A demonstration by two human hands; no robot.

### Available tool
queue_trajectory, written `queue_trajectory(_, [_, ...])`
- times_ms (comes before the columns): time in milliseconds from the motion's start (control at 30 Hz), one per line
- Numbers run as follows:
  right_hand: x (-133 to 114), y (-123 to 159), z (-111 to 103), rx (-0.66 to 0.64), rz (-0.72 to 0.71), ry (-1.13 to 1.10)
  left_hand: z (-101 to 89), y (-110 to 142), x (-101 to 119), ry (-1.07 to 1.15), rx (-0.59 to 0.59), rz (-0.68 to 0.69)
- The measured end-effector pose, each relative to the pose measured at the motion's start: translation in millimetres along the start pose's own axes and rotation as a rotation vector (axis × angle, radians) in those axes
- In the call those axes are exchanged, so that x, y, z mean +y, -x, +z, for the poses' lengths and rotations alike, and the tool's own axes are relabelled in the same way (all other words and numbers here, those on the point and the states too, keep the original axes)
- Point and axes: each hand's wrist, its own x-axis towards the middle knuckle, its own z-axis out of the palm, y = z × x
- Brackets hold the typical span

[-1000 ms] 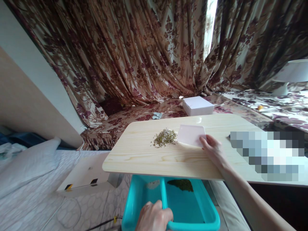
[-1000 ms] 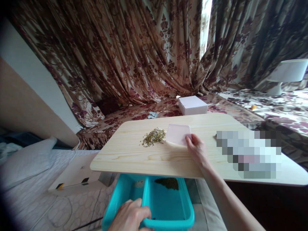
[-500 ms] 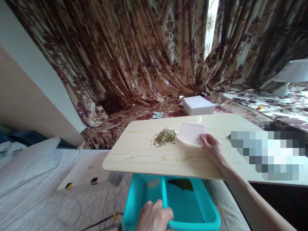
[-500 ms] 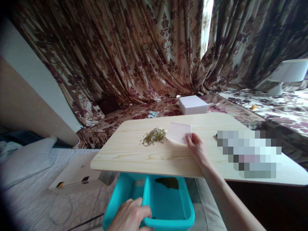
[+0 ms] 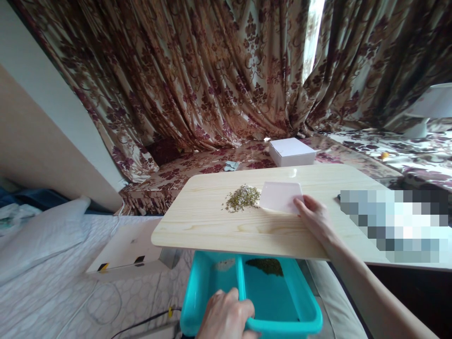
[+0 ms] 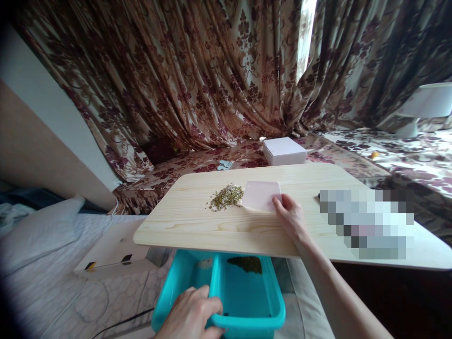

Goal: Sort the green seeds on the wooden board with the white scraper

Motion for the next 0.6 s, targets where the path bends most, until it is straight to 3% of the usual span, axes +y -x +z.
queue_trajectory(267, [-13.8, 5.9, 0.2, -0.033, 0.082, -0.078, 3.6, 0.8, -1.6, 0.023, 0.002, -0.005])
queue_trajectory(600, [-10.2, 6.0, 2.0, -0.072, 0.028, -0.083, 2.6, 1.1, -1.7, 0.021, 0.004, 0.006])
